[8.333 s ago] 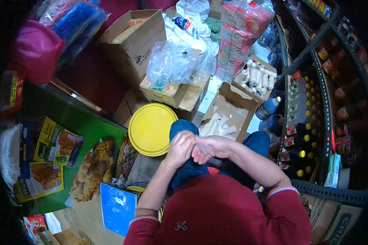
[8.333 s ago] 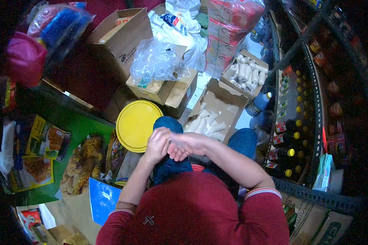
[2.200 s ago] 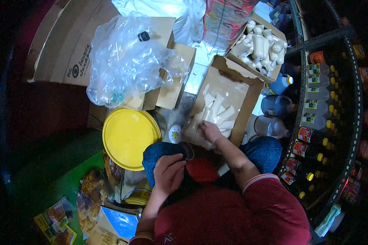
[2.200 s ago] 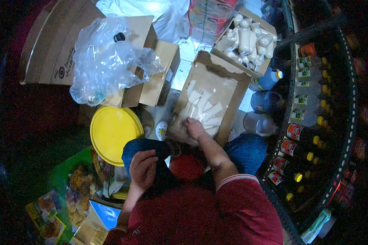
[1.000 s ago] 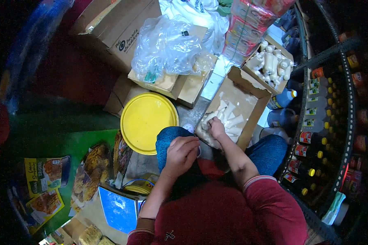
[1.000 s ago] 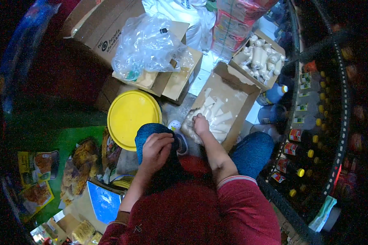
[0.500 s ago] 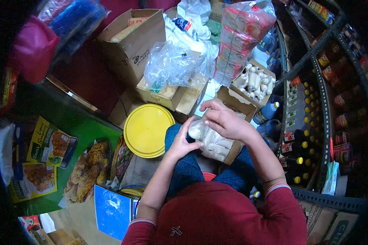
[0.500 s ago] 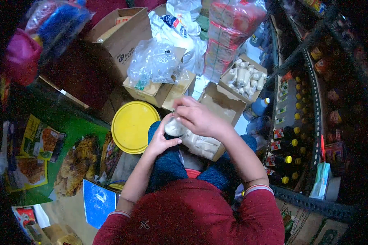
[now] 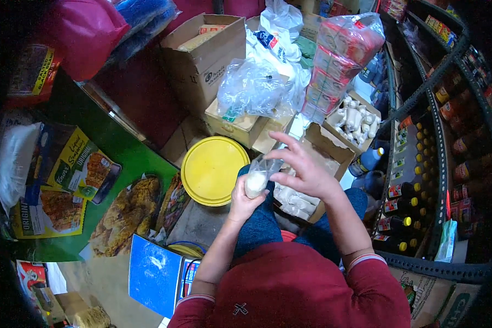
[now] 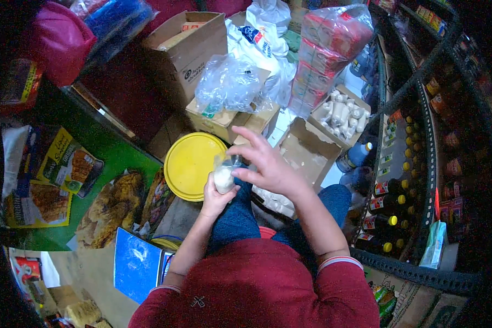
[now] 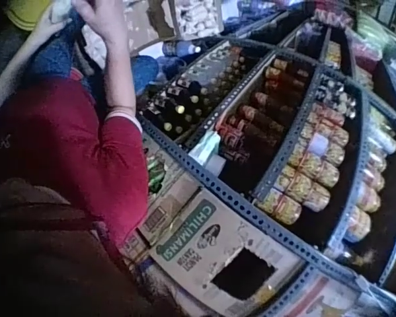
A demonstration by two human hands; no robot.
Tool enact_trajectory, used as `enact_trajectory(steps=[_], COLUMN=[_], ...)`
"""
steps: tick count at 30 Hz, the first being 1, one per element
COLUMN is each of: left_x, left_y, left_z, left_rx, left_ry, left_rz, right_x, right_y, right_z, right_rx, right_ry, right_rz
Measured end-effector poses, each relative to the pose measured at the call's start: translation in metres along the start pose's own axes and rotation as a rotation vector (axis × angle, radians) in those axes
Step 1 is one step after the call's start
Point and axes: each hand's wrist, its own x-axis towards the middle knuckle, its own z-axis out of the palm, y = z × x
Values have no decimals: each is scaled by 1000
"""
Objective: Bagging small plastic tubes filled with a white liquid/solid into larger plastic bags.
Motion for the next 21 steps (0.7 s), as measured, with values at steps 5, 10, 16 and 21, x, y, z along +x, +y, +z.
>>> enact_trajectory(steps=[5, 10, 16, 21], left_x=[2, 4, 2, 5], left_y=[4, 9, -5, 9], left_z=[10, 13, 5, 7], left_rx=[94, 53, -58, 8], left_ry=[79, 238, 96, 155], left_rz=[60, -46, -73, -26], right_x=[8, 19, 19, 27], right_y=[3, -26, -16, -45], right_z=[10, 11, 26, 9], right_rx=[-263, -152, -169, -109], right_ry=[-51, 89, 42, 125], right_rz=[-53, -201, -234, -335])
